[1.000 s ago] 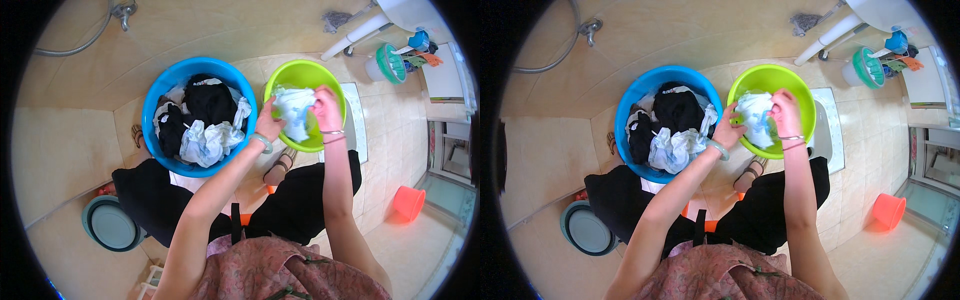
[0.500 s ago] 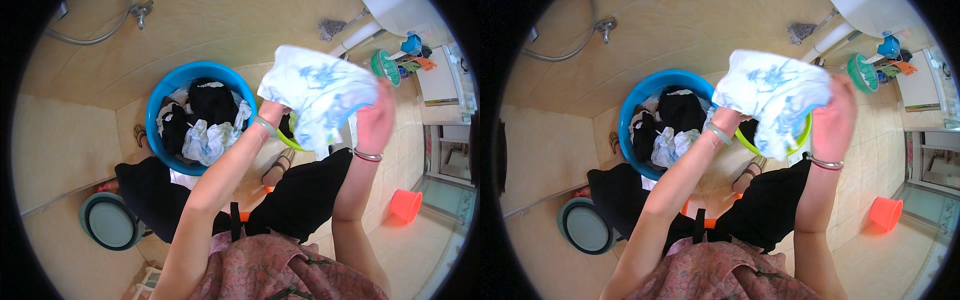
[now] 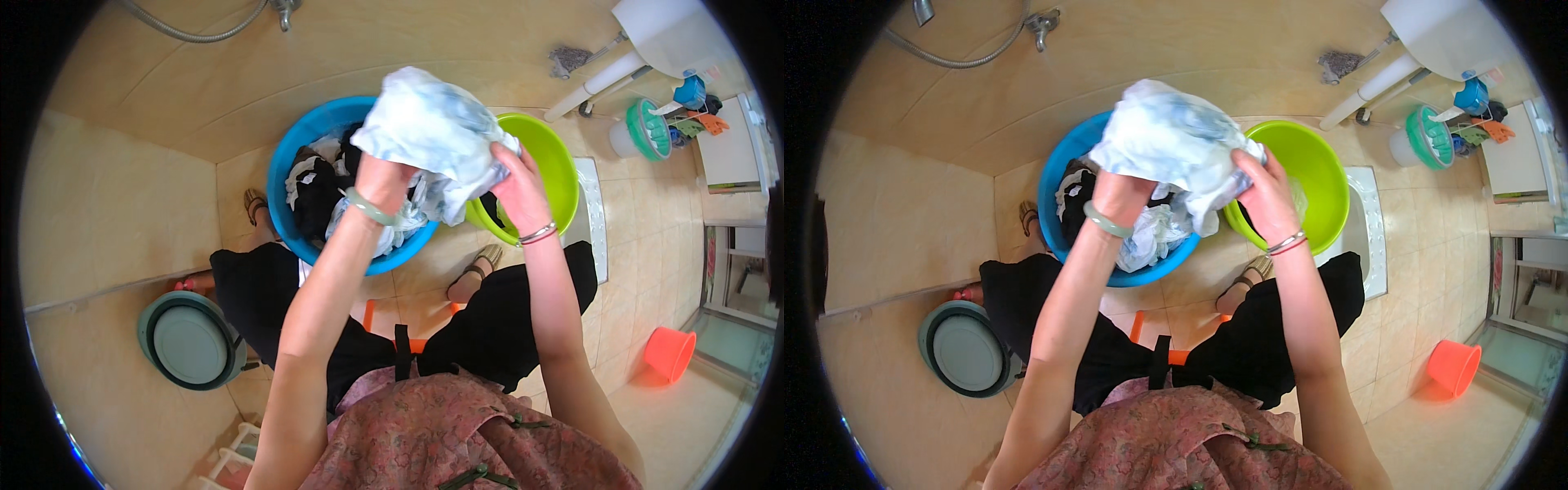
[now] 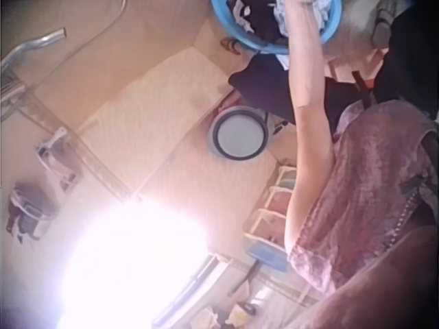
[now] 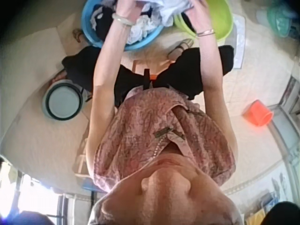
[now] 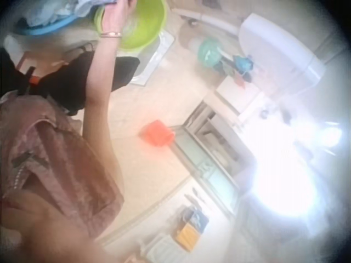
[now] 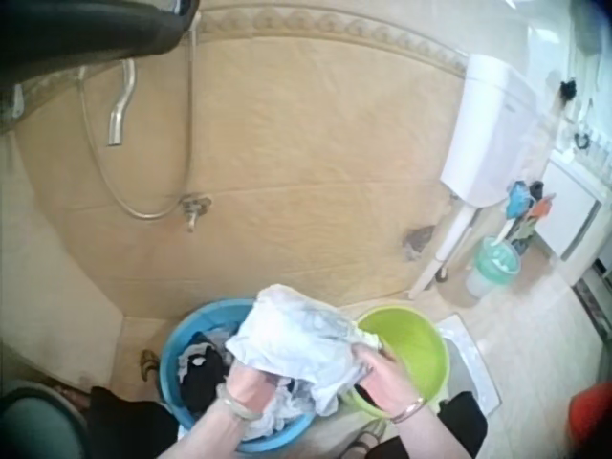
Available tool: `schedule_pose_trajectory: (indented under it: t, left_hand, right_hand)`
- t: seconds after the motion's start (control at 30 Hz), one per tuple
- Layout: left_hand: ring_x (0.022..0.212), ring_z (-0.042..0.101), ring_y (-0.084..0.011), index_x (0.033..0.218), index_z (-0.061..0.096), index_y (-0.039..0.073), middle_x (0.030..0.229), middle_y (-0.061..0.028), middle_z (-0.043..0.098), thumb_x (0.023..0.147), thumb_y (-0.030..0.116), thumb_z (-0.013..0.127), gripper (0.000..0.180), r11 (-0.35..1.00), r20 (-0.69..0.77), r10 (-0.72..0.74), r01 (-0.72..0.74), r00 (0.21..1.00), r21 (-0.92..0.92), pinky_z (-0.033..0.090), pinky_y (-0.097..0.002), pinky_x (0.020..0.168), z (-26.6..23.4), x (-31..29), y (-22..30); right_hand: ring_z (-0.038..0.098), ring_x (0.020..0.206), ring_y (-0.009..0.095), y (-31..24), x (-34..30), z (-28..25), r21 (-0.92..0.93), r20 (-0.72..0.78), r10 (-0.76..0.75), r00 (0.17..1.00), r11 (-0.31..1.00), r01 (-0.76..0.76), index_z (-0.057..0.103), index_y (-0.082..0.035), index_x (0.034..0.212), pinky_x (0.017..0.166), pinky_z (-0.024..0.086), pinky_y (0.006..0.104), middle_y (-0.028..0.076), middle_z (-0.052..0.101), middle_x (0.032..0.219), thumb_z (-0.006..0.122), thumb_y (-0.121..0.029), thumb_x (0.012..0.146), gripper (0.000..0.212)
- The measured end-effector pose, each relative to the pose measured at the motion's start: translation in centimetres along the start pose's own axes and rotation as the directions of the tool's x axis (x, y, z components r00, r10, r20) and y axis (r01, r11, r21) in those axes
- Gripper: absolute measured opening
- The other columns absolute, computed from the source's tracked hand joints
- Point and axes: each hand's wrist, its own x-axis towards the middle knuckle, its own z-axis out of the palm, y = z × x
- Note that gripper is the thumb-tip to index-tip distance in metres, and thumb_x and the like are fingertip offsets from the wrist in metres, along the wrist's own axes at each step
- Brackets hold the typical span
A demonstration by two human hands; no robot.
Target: The person transfers various garments from a green bucket into a blue basin. They then fill the green bucket with water from a shower head and pour it over the clothes in the blue basin. Finally, the person washes the clothes by hand in the basin under running water.
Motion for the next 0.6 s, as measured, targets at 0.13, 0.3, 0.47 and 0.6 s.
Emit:
schedule_pose_trajectory:
  t: [0.13, 0.3, 0.47, 0.6]
  left_hand:
    - [0.107, 0.055, -0.0217, 0.122, 0.049, 0.009, 0.118, -0.0064, 0.056, 0.092, 0.028, 0.050, 0.035, 0.992, -0.137, 0.074, -0.059, 0.988, 0.112, 0.047, -0.0367, 0.088, -4.9, -0.7, 3.3]
    - [0.118, 0.044, -0.0277, 0.133, 0.036, 0.010, 0.130, -0.0109, 0.045, 0.078, 0.016, 0.065, 0.063, 0.534, -0.012, 0.193, -0.094, 0.981, 0.840, 0.040, -0.0356, 0.096, -15.9, -0.9, 1.7]
    - [0.132, 0.028, -0.0348, 0.142, 0.024, 0.010, 0.142, -0.0179, 0.031, 0.071, -0.006, 0.060, 0.081, 0.159, -0.024, 0.246, -0.016, 0.969, 0.987, 0.027, -0.0370, 0.108, -19.1, -2.6, -1.8]
    - [0.137, 0.013, -0.0386, 0.139, 0.031, 0.034, 0.149, -0.0165, 0.014, 0.075, 0.018, 0.068, 0.076, -0.263, 0.064, 0.127, -0.029, 0.990, 0.964, 0.021, -0.0531, 0.106, -18.8, -3.1, -6.3]
  right_hand:
    - [0.057, 0.097, 0.017, 3.8, 1.9, 1.7, 0.053, 0.036, -0.017, 0.999, 0.998, 0.015, 0.051, -0.001, 0.111, 0.085, 0.046, 0.0310, 0.008, 0.059, 0.106, 0.059, -0.003, 0.083, 0.029]
    - [0.054, 0.104, 0.019, 11.4, 4.0, -0.4, -0.458, -0.032, 0.021, 0.999, 0.889, -0.034, 0.045, -0.001, 0.124, 0.091, 0.042, 0.0297, 0.011, 0.054, 0.117, 0.067, -0.008, 0.077, 0.052]
    - [0.032, 0.128, 0.037, 17.3, 3.6, -4.2, -0.905, 0.173, -0.149, 0.974, 0.366, 0.217, 0.041, -0.014, 0.134, 0.105, 0.029, 0.0395, 0.022, 0.034, 0.138, 0.074, -0.025, 0.071, 0.072]
    - [0.027, 0.128, 0.046, 21.2, 2.9, -2.8, -0.963, 0.233, -0.104, 0.967, 0.116, 0.244, 0.042, -0.026, 0.133, 0.104, 0.030, 0.0458, 0.019, 0.025, 0.144, 0.071, -0.026, 0.072, 0.068]
